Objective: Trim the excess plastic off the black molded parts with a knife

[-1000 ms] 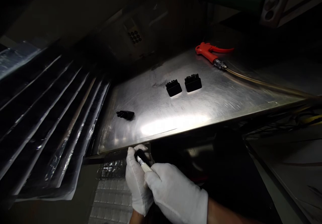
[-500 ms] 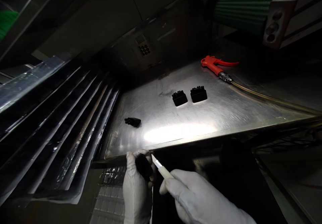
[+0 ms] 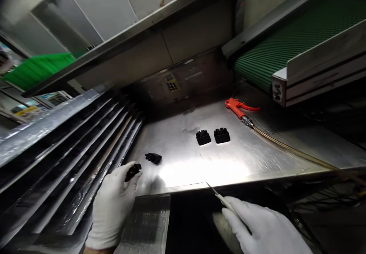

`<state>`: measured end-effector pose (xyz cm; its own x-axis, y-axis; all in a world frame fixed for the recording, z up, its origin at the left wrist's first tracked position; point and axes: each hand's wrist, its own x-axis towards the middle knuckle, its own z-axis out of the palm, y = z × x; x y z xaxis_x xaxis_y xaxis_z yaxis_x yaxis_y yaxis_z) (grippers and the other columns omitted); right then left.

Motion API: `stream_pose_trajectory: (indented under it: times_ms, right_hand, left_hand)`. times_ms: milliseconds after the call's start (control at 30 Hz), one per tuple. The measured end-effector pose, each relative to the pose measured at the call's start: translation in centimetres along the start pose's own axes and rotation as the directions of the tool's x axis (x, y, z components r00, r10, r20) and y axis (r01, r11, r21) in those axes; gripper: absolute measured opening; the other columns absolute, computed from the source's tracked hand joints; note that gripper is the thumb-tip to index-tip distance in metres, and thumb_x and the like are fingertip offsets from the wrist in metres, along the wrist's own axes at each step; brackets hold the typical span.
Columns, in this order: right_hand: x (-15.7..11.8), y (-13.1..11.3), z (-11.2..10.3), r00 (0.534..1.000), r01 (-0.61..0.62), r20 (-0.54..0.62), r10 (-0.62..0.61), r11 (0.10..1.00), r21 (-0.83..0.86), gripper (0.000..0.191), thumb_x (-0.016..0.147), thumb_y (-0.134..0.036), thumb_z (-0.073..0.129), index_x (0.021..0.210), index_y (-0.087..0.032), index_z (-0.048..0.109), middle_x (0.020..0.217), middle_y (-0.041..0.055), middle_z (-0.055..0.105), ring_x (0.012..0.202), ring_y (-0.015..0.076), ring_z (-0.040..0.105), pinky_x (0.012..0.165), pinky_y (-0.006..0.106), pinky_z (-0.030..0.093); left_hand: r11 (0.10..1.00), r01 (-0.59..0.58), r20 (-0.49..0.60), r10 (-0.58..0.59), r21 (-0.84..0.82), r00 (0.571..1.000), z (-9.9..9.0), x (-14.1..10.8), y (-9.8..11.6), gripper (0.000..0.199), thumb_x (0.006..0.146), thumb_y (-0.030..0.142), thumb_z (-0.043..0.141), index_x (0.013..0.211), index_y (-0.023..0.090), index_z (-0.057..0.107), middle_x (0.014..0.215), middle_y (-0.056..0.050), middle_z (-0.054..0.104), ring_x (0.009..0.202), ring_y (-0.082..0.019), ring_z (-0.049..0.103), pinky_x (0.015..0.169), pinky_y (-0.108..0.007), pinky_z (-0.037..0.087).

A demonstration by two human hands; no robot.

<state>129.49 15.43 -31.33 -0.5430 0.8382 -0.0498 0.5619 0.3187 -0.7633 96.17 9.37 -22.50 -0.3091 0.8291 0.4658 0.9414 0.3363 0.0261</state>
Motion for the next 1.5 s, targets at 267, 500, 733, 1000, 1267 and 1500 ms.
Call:
stream_pose_trajectory:
  times_ms: [267, 500, 733, 1000, 1267, 1500]
  right_hand:
    - [3.5, -3.3, -1.6, 0.997, -0.011, 0.068, 0.022, 0.987, -0.158, 0.042, 0.104, -0.047, 0.031, 0.087, -0.026, 0.063, 0.084, 0.0025, 0.063, 0.072, 0.0215, 0.061, 0.063, 0.034, 0.046]
    - [11.5, -10.2, -0.8, 0.993, 0.035, -0.070, -0.090, 0.827, -0.561, 0.023, 0.106, -0.024, 0.046, 0.094, -0.017, 0.064, 0.082, 0.0063, 0.061, 0.072, 0.0257, 0.060, 0.062, 0.035, 0.041]
    - [14.2, -8.7, -3.4, 0.926, 0.018, -0.302, -0.227, 0.825, -0.564, 0.043, 0.100, -0.037, 0.065, 0.136, -0.016, 0.055, 0.122, 0.0127, 0.053, 0.108, 0.0296, 0.050, 0.091, 0.040, 0.046]
    - [17.6, -1.8, -7.8, 0.970, 0.070, -0.189, -0.154, 0.919, -0.388, 0.057, 0.087, -0.011, 0.070, 0.142, -0.016, 0.055, 0.125, 0.0071, 0.059, 0.116, 0.0249, 0.053, 0.104, 0.034, 0.041]
    - [15.9, -0.3, -6.9, 0.926, 0.086, -0.369, -0.086, 0.996, -0.017, 0.053, 0.079, -0.004, 0.068, 0.130, -0.014, 0.060, 0.119, 0.0058, 0.062, 0.110, 0.0191, 0.057, 0.101, 0.030, 0.045]
    - [13.0, 0.1, -7.0, 0.887, 0.270, -0.442, -0.136, 0.928, 0.255, 0.030, 0.081, -0.026, 0.064, 0.110, -0.019, 0.065, 0.103, 0.0009, 0.065, 0.097, 0.0176, 0.061, 0.090, 0.028, 0.050]
  left_hand:
    - [0.987, 0.152, 0.190, -0.140, -0.052, 0.972, 2.5, 1.4, -2.8, 0.026, 0.096, 0.032, 0.046, 0.114, 0.022, 0.063, 0.113, -0.008, 0.071, 0.107, -0.027, 0.063, 0.095, -0.038, 0.048]
    - [0.972, 0.215, 0.196, -0.194, -0.090, 0.961, 4.7, 3.8, -3.3, 0.044, 0.097, 0.041, 0.036, 0.128, 0.017, 0.057, 0.123, -0.015, 0.066, 0.113, -0.034, 0.062, 0.095, -0.047, 0.050]
    - [0.956, 0.214, -0.070, -0.232, -0.203, 0.970, 5.7, 0.8, -4.3, 0.069, 0.092, 0.046, 0.042, 0.140, -0.004, 0.042, 0.136, -0.028, 0.052, 0.128, -0.039, 0.052, 0.112, -0.052, 0.043]
    - [0.855, -0.127, 0.030, 0.164, -0.502, 0.986, 1.2, 2.2, 8.3, 0.045, 0.095, 0.039, 0.051, 0.138, 0.024, 0.052, 0.141, -0.009, 0.059, 0.130, -0.027, 0.055, 0.110, -0.043, 0.047]
    - [0.854, -0.074, 0.329, 0.277, -0.514, 0.903, 5.6, 11.4, 16.1, 0.044, 0.074, 0.024, 0.070, 0.117, 0.014, 0.065, 0.122, -0.020, 0.067, 0.116, -0.038, 0.061, 0.096, -0.046, 0.049]
    - [0.770, -0.051, 0.241, 0.260, -0.636, 0.935, 6.0, 10.0, 16.8, 0.019, 0.082, 0.015, 0.057, 0.099, 0.018, 0.063, 0.106, -0.009, 0.068, 0.102, -0.022, 0.064, 0.095, -0.034, 0.049]
